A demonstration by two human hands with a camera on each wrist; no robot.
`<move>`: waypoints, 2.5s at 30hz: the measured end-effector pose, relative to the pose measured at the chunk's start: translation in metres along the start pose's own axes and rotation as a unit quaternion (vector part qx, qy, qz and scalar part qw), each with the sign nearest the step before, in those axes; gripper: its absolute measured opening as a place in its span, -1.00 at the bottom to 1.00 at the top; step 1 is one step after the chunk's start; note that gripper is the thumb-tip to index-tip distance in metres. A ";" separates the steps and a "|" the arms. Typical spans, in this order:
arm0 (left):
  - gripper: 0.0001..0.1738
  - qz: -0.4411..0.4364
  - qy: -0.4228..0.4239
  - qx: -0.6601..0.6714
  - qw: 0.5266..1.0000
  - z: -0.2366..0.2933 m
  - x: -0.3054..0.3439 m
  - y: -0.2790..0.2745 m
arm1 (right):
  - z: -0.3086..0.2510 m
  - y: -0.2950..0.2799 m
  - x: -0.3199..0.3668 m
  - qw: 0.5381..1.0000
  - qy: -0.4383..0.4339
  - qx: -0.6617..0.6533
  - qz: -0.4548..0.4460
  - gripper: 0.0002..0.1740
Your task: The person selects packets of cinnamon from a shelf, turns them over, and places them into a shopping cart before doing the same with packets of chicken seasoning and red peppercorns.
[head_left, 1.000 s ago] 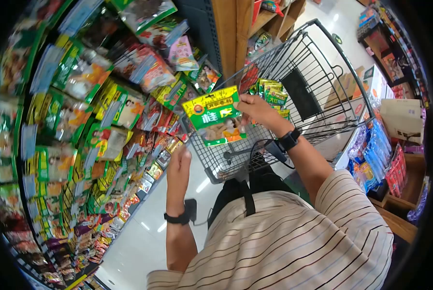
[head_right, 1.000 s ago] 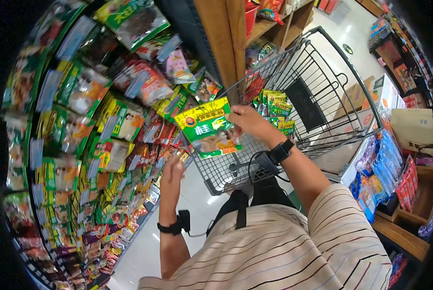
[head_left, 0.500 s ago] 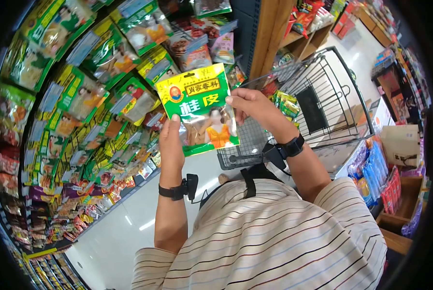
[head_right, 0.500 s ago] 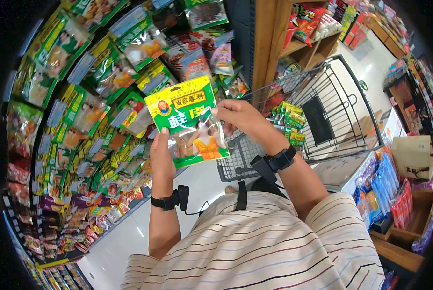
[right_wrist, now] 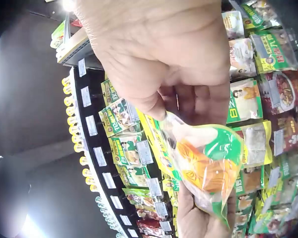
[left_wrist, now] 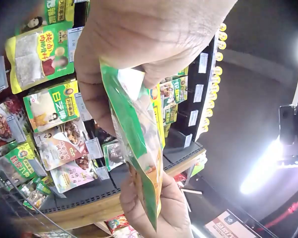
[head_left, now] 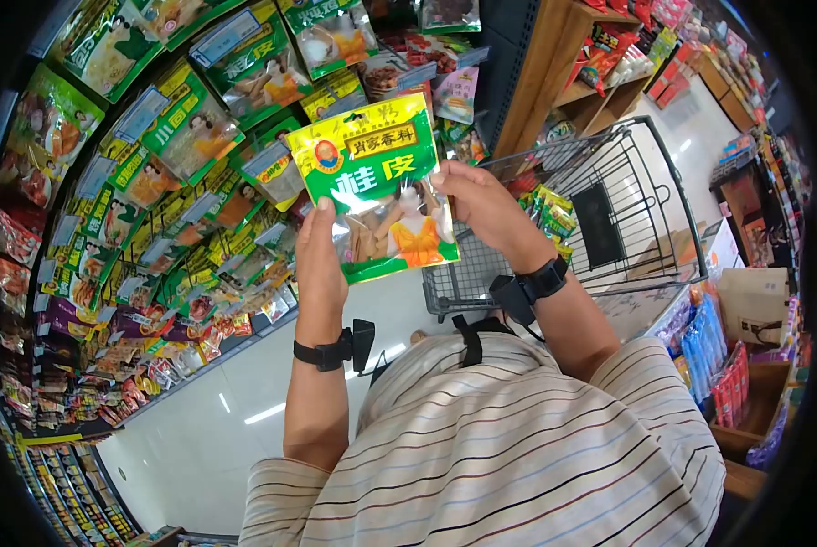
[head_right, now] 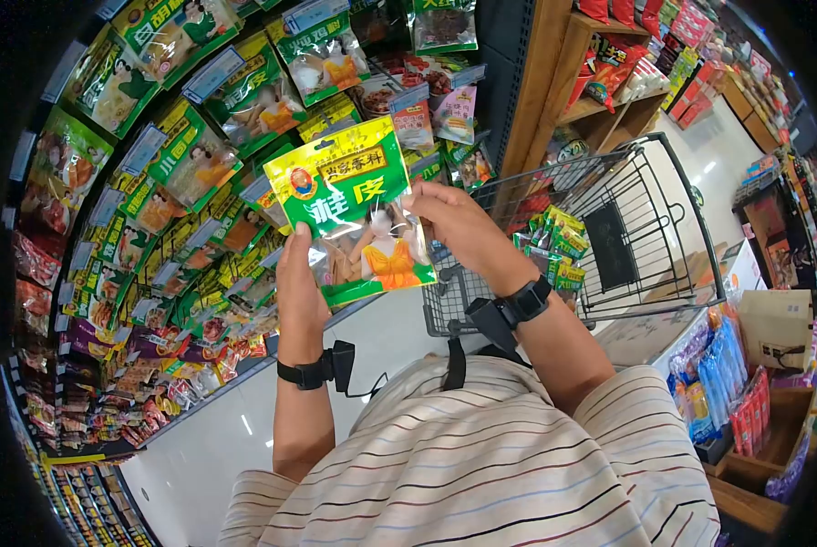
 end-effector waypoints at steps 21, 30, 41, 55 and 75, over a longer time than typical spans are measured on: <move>-0.19 -0.212 0.111 -0.019 0.971 0.030 -0.004 0.045 | -0.021 0.080 0.022 0.827 -0.380 0.374 0.177 -0.86; -0.48 -0.033 -0.010 0.110 0.993 0.020 -0.027 -0.001 | -0.035 0.048 0.004 0.916 -0.274 0.259 0.138 -0.77; -0.49 -0.078 -0.046 0.167 0.982 0.015 -0.035 0.002 | -0.026 0.035 -0.029 0.988 -0.095 0.108 0.049 -0.76; -0.63 -0.118 0.131 -0.154 0.972 0.025 -0.022 0.019 | -0.027 0.036 -0.027 0.964 -0.200 0.123 0.127 -0.77; -0.57 -0.043 0.040 0.010 0.998 0.031 -0.053 0.005 | -0.065 0.070 -0.014 0.892 -0.320 0.297 0.118 -0.70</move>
Point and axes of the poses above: each hand's wrist, its own x-axis away from the middle knuckle, its own y-axis out of the palm, z = x × y, the point moved 5 cm from there along -x, towards the middle knuckle, and after that the axes turned 14 degrees about y, right-handed, at the moved point
